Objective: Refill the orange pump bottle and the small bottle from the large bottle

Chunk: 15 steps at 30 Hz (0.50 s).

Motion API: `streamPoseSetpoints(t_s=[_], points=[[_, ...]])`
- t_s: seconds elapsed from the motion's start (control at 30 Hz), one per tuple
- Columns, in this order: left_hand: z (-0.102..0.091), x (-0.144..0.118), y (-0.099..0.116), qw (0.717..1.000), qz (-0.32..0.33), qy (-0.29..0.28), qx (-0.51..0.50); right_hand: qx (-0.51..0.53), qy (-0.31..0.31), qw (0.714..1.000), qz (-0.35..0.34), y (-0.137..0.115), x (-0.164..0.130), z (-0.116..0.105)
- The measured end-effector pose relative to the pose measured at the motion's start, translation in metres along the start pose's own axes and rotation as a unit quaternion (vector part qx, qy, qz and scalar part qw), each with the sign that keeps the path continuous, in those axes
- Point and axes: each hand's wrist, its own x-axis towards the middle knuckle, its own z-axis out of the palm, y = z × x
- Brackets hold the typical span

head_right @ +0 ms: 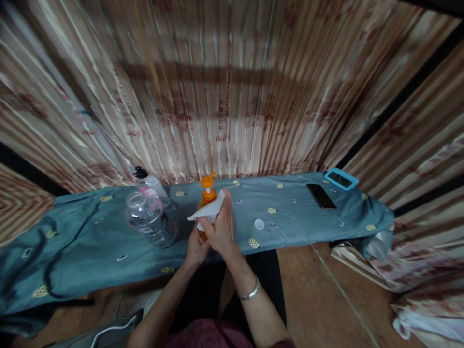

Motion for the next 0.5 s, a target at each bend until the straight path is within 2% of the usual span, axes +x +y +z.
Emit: streamPoseSetpoints(t_s=[0.1, 0.2, 0.37, 0.5], points=[[0.004, -0.007, -0.003, 1.0, 0.015, 0.006, 0.014, -0.003, 0.025, 1.0, -0.012, -0.012, 0.021, -0.001], [0.005, -0.012, -0.01, 0.999, 0.032, 0.013, 0.042, -0.009, 0.055, 0.998, 0.007, -0.013, 0.024, 0.005], [0.001, -0.016, -0.031, 0.995, 0.066, -0.004, 0.078, -0.018, 0.074, 0.996, 0.044, 0.007, -0.003, 0.018], [-0.001, -0.019, -0.043, 0.986, 0.117, -0.034, 0.11, -0.029, 0.047, 0.995, 0.082, 0.032, -0.024, 0.024]])
